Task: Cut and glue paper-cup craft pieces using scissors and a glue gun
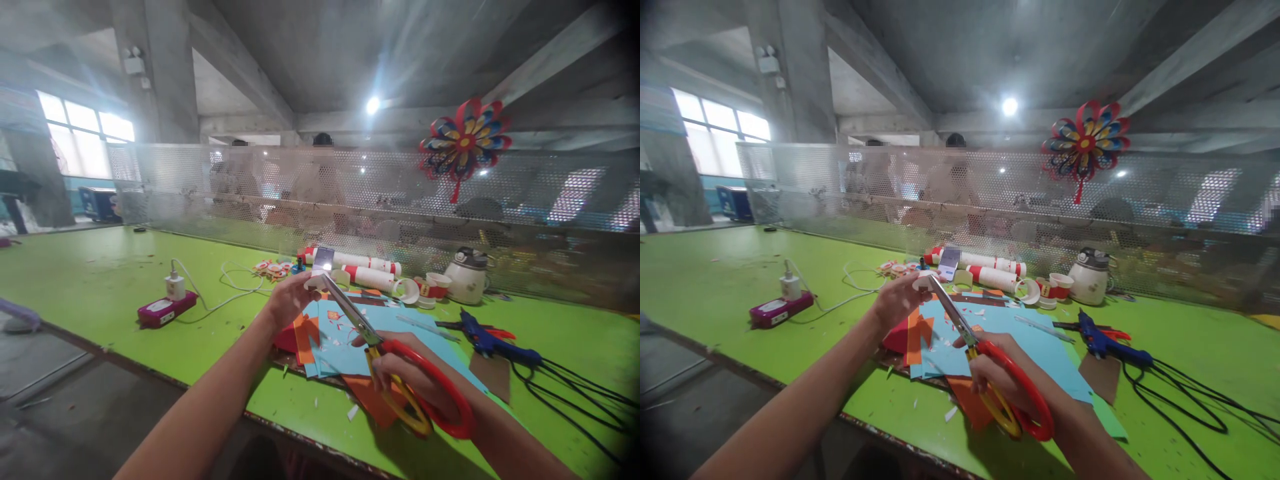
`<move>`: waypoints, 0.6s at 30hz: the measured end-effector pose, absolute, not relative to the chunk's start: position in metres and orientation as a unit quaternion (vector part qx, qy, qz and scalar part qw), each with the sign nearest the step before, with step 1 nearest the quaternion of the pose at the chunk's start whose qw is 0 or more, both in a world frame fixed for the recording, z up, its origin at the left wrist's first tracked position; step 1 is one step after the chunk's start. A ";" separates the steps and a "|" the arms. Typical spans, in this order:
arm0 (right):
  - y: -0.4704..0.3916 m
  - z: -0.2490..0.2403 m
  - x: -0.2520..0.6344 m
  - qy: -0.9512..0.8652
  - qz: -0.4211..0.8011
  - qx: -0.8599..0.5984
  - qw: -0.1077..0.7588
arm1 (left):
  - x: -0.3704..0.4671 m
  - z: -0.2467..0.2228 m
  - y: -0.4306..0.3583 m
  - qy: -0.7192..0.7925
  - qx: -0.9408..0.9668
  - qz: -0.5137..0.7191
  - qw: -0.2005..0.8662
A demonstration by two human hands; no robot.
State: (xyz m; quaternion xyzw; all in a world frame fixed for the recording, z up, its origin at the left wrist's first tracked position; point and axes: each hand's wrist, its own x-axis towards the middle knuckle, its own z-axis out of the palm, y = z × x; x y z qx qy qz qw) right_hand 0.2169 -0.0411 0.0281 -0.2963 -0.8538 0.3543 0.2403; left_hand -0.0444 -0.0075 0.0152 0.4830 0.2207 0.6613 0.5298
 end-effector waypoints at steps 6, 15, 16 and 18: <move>-0.042 0.028 0.215 -0.769 0.550 -0.254 0.204 | -0.045 0.016 -0.012 0.229 0.461 0.640 0.571; -0.041 0.024 0.221 -0.649 0.704 -0.233 0.171 | -0.049 0.013 -0.013 0.243 0.443 0.620 0.601; -0.041 0.025 0.221 -0.646 0.707 -0.233 0.169 | -0.049 0.012 -0.012 0.246 0.437 0.621 0.602; -0.041 0.027 0.222 -0.638 0.716 -0.232 0.165 | -0.049 0.011 -0.012 0.250 0.427 0.623 0.606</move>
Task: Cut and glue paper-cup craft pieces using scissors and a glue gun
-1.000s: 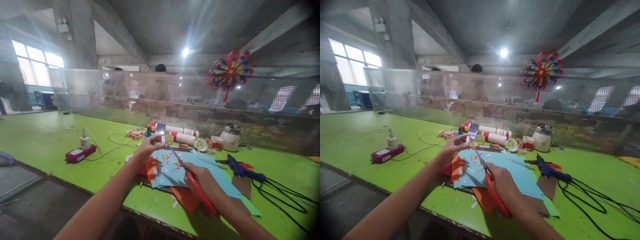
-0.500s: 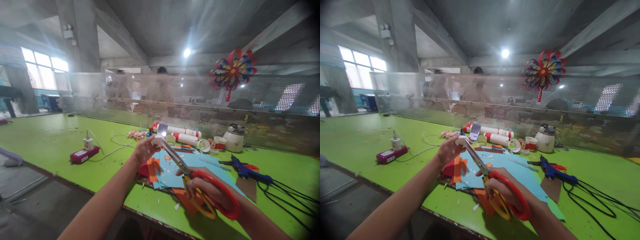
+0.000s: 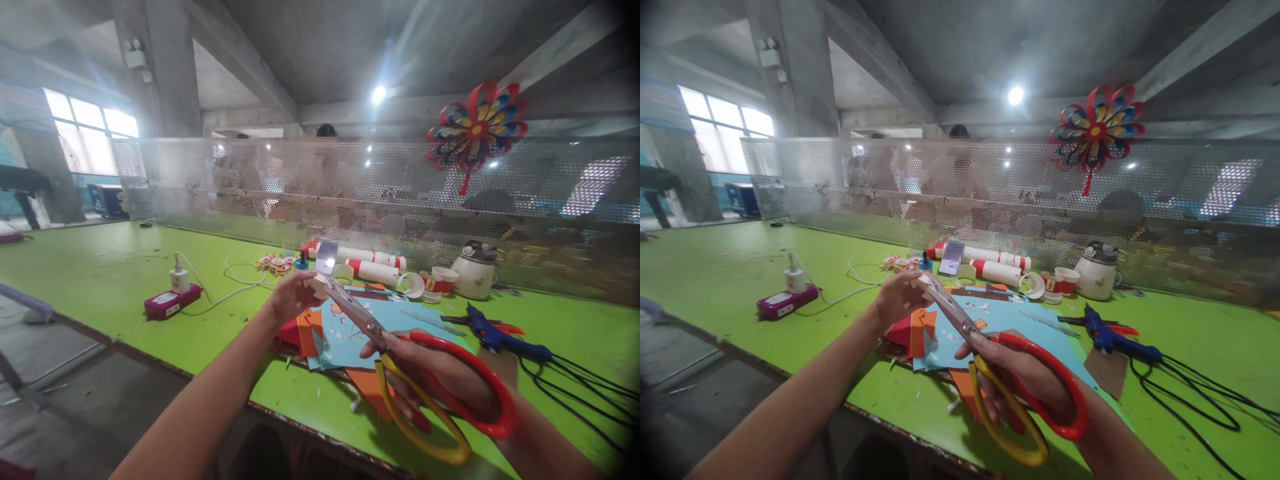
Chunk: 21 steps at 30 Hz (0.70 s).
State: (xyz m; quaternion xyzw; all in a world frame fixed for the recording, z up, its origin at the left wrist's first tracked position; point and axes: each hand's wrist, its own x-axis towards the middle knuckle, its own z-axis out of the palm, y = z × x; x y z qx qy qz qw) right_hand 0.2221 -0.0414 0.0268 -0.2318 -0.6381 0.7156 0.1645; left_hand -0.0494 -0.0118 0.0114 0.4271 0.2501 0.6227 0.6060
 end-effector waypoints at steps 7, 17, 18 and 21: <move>-0.043 0.029 0.220 -0.636 0.720 -0.218 0.171 | -0.048 0.011 -0.014 0.245 0.408 0.630 0.614; -0.038 0.021 0.221 -0.656 0.703 -0.216 0.169 | -0.044 0.007 -0.013 0.216 0.390 0.633 0.632; -0.036 0.019 0.222 -0.657 0.703 -0.213 0.167 | -0.043 0.008 -0.013 0.214 0.389 0.633 0.634; -0.034 0.015 0.222 -0.660 0.701 -0.203 0.180 | -0.041 0.009 -0.015 0.208 0.384 0.635 0.638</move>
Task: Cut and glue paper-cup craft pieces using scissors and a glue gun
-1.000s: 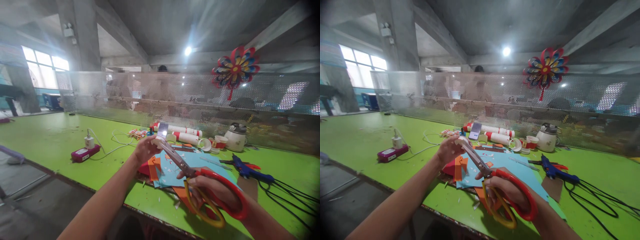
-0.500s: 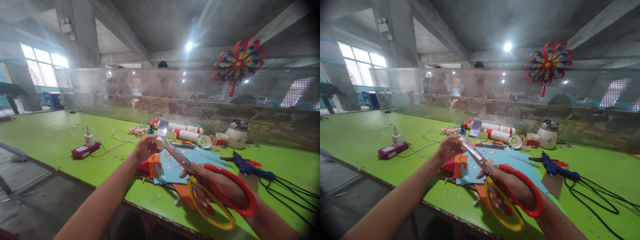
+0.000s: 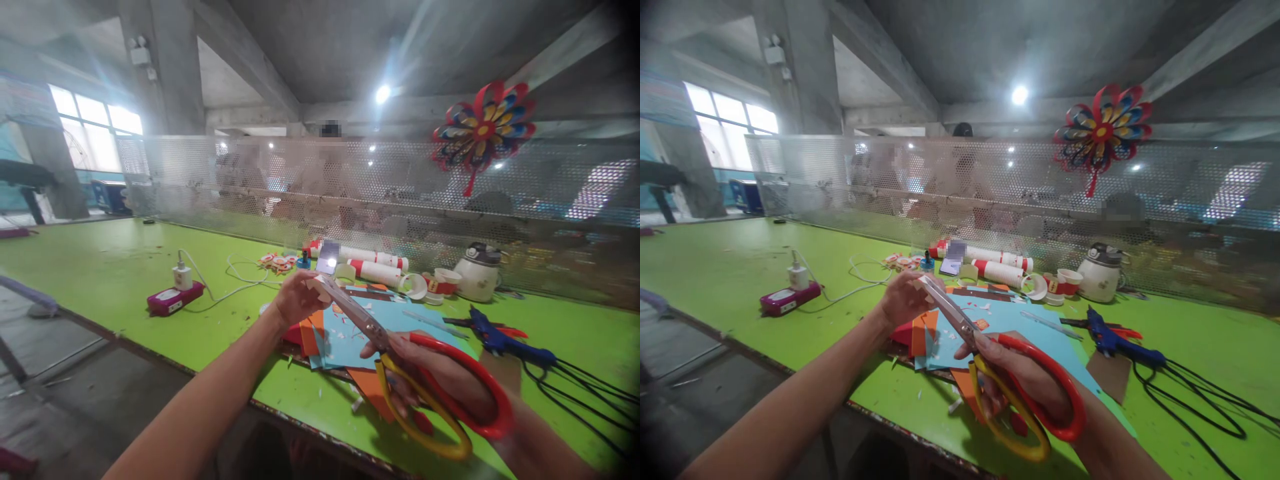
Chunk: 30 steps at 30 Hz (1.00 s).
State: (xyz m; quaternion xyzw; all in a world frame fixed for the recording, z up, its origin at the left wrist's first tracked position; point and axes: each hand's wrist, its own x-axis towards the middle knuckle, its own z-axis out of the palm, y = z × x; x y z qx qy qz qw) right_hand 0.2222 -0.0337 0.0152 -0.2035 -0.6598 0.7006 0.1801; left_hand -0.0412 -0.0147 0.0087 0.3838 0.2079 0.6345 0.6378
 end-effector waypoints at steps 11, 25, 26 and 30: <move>-0.041 0.023 0.219 -0.629 0.729 -0.215 0.161 | -0.038 0.009 -0.015 0.212 0.358 0.654 0.631; -0.047 0.021 0.210 -0.622 0.710 -0.256 0.208 | -0.032 0.009 -0.014 0.209 0.365 0.672 0.610; -0.046 0.020 0.210 -0.629 0.701 -0.263 0.210 | -0.032 0.009 -0.014 0.210 0.366 0.672 0.609; -0.047 0.018 0.211 -0.651 0.671 -0.280 0.219 | -0.032 0.010 -0.014 0.218 0.371 0.670 0.604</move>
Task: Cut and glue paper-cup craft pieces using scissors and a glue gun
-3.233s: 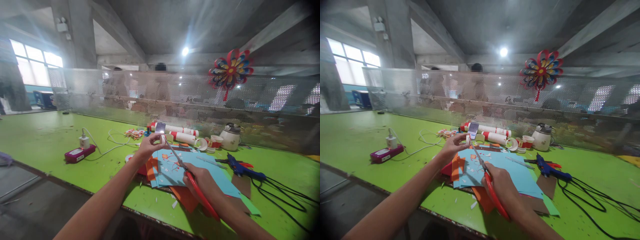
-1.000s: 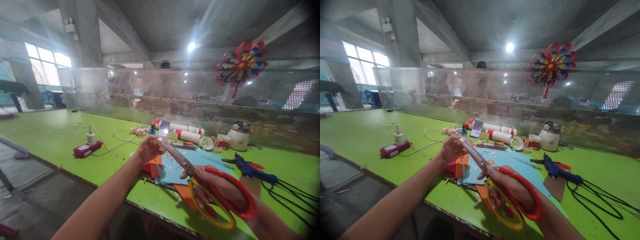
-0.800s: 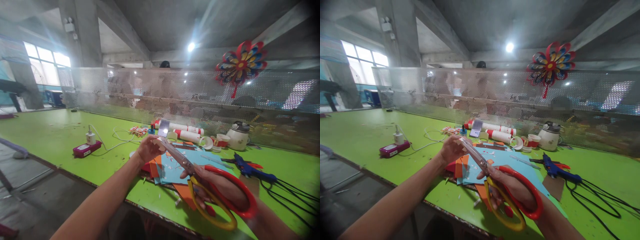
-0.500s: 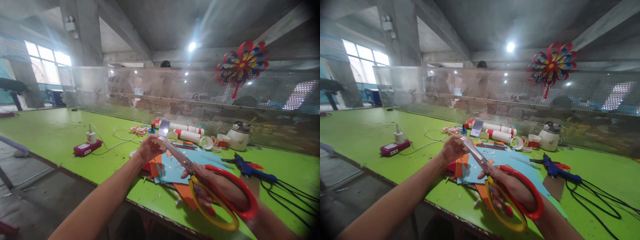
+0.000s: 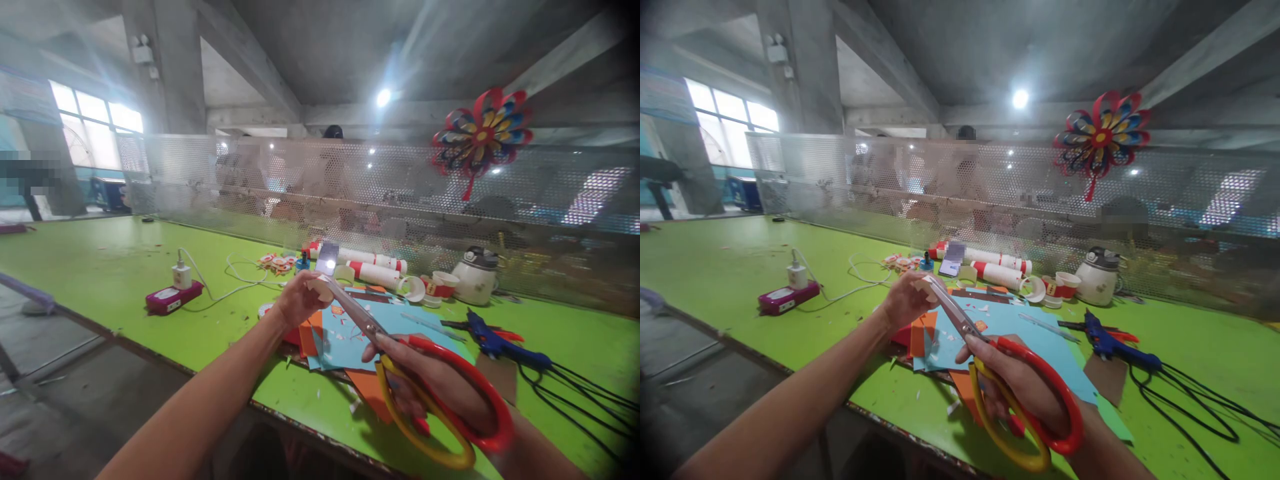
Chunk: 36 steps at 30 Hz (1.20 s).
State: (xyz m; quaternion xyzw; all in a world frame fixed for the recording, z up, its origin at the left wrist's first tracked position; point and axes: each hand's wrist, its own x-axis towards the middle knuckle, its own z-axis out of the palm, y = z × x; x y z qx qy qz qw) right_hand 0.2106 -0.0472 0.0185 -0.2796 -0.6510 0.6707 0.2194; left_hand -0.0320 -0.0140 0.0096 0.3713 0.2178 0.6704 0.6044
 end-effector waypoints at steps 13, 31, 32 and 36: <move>-0.045 0.019 0.215 -0.687 0.632 -0.285 0.218 | -0.034 0.011 -0.016 0.247 0.383 0.650 0.608; -0.043 0.026 0.221 -0.761 0.543 -0.305 0.186 | -0.038 0.017 -0.015 0.289 0.392 0.617 0.618; -0.042 0.026 0.221 -0.780 0.522 -0.291 0.185 | -0.039 0.017 -0.015 0.285 0.395 0.618 0.617; -0.037 0.025 0.223 -0.829 0.461 -0.246 0.200 | -0.039 0.017 -0.014 0.274 0.400 0.632 0.604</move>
